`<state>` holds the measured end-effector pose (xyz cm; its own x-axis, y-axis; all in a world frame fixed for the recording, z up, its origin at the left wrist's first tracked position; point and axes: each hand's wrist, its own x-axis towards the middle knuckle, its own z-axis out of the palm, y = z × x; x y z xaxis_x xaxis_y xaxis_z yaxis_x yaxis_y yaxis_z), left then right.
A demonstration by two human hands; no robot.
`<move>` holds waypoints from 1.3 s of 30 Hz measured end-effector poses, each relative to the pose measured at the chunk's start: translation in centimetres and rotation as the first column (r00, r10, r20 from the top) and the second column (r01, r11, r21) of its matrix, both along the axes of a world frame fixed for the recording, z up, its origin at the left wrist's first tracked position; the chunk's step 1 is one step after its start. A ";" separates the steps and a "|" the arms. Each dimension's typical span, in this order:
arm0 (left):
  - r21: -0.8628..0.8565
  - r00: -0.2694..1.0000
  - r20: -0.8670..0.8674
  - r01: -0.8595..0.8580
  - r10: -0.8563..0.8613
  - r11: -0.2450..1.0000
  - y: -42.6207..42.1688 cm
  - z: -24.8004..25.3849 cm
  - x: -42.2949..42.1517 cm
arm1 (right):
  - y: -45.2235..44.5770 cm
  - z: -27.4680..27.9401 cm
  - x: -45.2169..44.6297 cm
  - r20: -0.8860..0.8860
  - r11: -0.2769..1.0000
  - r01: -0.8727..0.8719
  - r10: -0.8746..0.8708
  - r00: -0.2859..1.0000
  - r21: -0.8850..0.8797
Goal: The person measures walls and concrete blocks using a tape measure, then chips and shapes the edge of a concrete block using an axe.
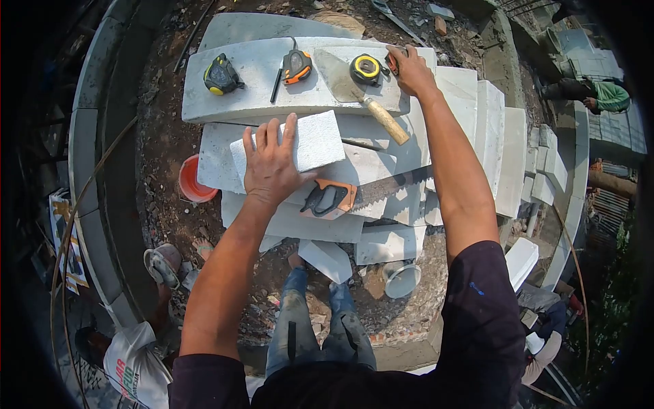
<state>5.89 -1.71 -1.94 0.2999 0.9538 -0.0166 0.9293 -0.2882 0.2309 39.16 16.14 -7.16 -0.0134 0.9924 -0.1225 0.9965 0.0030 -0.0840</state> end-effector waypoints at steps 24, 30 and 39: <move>-0.046 0.997 -0.072 0.036 -0.040 0.998 -0.1 0.5 0.0 | -12.4 12.4 -17.9 -0.924 0.920 -0.130 -0.379 -0.044 -0.371; -0.002 0.999 -0.005 0.033 -0.033 0.999 -0.4 0.1 0.1 | -12.3 10.9 -19.6 -0.942 0.940 0.085 -0.334 0.026 -0.331; 0.032 1.000 -0.019 0.021 -0.020 0.999 -0.3 0.1 -0.3 | -15.7 16.5 -15.8 -0.910 0.927 0.038 -0.375 0.177 -0.374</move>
<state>5.57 -2.05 -1.87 0.3192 0.9477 0.0080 0.9272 -0.3140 0.2042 23.34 0.47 9.32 -0.0850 0.9207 -0.3808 0.0941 -0.3731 -0.9230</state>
